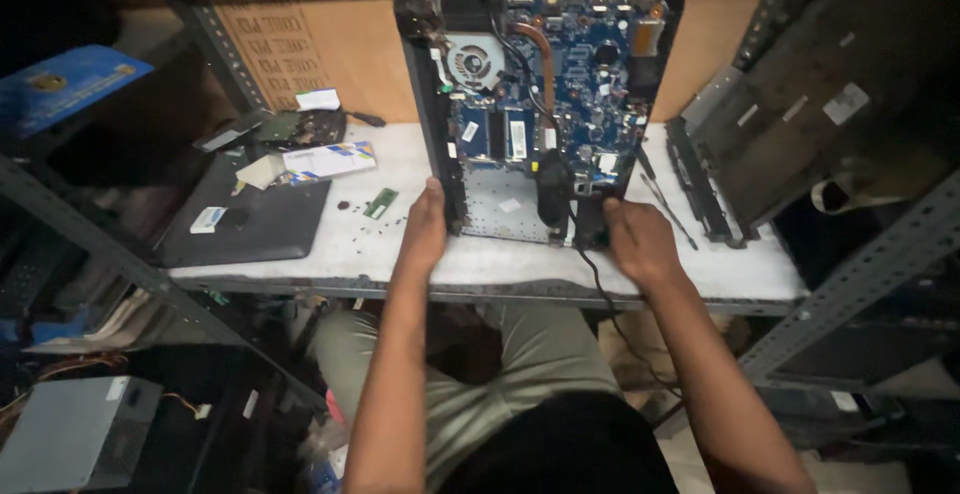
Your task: The person works on a disassembled laptop placed on a metal shelf. They repeatedly plug and unplug the power adapter, rotate the laptop to access different sides, and use a screwdriver to adjust components on the motherboard.
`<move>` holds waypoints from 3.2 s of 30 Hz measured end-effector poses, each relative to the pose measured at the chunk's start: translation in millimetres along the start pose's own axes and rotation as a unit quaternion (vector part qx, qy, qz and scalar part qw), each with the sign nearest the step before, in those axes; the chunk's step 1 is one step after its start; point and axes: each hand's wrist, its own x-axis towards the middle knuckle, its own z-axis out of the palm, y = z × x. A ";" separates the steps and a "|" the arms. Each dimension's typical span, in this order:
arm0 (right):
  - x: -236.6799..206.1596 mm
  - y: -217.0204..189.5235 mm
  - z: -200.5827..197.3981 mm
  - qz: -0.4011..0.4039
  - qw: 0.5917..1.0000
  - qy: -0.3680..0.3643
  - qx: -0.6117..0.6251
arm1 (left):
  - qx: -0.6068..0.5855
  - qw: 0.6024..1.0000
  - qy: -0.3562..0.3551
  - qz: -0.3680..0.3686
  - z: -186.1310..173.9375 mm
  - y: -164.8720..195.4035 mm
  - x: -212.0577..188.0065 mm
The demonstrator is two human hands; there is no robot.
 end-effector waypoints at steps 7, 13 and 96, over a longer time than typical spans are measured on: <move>1.8 4.3 7.9 0.009 1.000 0.001 -0.010 | 0.038 0.998 0.004 0.041 -2.5 0.2 3.0; 1.0 2.8 8.4 0.015 1.000 -0.010 0.000 | 0.025 0.999 -0.006 0.043 -5.7 2.8 -0.6; -2.1 -11.5 3.8 0.045 0.998 -0.024 0.023 | 0.032 0.998 -0.010 0.057 -11.0 12.1 -8.4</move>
